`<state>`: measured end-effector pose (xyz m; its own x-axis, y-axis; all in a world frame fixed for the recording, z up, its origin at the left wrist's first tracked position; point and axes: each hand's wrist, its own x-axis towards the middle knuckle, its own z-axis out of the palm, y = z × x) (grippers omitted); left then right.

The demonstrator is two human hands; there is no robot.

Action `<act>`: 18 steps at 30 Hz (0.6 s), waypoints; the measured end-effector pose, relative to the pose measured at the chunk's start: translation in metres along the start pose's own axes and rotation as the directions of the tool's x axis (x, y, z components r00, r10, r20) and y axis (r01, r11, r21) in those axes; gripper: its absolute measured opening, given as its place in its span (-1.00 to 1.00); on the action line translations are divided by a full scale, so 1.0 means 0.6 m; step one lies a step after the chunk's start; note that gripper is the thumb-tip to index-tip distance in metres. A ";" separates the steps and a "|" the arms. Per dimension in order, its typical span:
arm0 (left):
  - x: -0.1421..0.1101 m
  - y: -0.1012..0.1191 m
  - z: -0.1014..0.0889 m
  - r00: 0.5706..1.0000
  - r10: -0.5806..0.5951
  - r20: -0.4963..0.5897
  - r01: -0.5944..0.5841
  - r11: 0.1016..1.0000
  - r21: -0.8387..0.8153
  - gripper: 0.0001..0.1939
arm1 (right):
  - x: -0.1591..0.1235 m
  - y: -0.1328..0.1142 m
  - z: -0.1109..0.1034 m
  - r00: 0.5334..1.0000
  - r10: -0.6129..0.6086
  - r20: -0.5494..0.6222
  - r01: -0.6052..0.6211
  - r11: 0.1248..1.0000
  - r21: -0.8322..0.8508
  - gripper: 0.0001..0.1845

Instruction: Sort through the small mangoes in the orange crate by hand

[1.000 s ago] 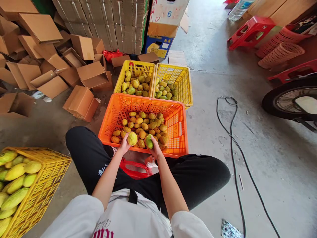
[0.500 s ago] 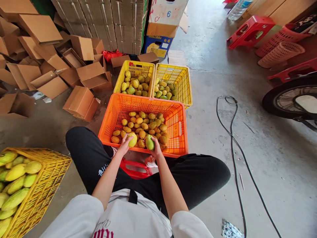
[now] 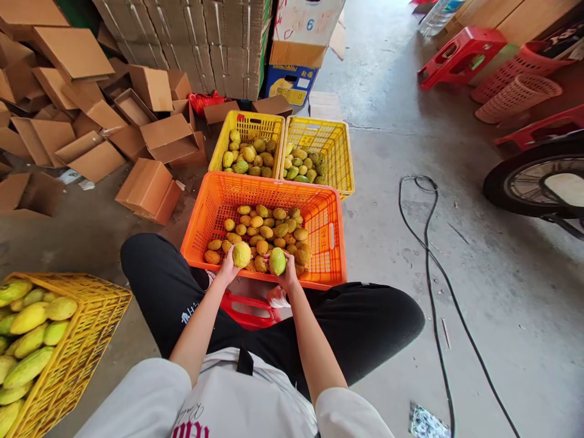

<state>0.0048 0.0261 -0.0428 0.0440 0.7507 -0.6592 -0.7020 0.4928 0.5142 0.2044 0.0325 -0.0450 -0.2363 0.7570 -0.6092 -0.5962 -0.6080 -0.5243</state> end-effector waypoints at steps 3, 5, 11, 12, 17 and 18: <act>-0.006 0.001 0.006 0.999 0.001 -0.034 -0.001 1.000 -0.014 -0.51 | -0.001 0.001 -0.001 1.000 -0.021 0.007 0.021 1.000 -0.001 -0.61; -0.010 0.001 0.007 0.999 0.017 -0.037 -0.017 1.000 -0.003 -0.54 | -0.003 0.003 0.000 0.999 -0.046 -0.001 0.046 0.999 0.009 -0.65; -0.020 0.003 0.005 0.998 0.056 -0.024 -0.055 0.998 0.030 -0.57 | -0.006 0.008 0.002 0.987 -0.120 -0.105 0.120 0.993 -0.007 -0.57; -0.020 0.003 0.005 0.998 0.054 -0.021 -0.054 0.998 0.025 -0.58 | -0.005 0.009 0.001 0.986 -0.130 -0.107 0.128 0.992 -0.018 -0.56; -0.020 0.006 0.008 0.989 0.056 -0.138 -0.059 0.998 -0.015 -0.69 | -0.004 0.009 -0.003 0.991 -0.094 -0.096 0.093 0.996 -0.017 -0.58; -0.020 0.007 0.009 0.986 0.051 -0.162 -0.055 0.998 -0.018 -0.71 | -0.003 0.009 -0.003 0.992 -0.075 -0.099 0.075 0.997 -0.005 -0.60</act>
<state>0.0052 0.0216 -0.0300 -0.1076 0.6939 -0.7119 -0.7158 0.4429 0.5399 0.2034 0.0274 -0.0477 -0.1139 0.7730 -0.6240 -0.6084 -0.5509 -0.5713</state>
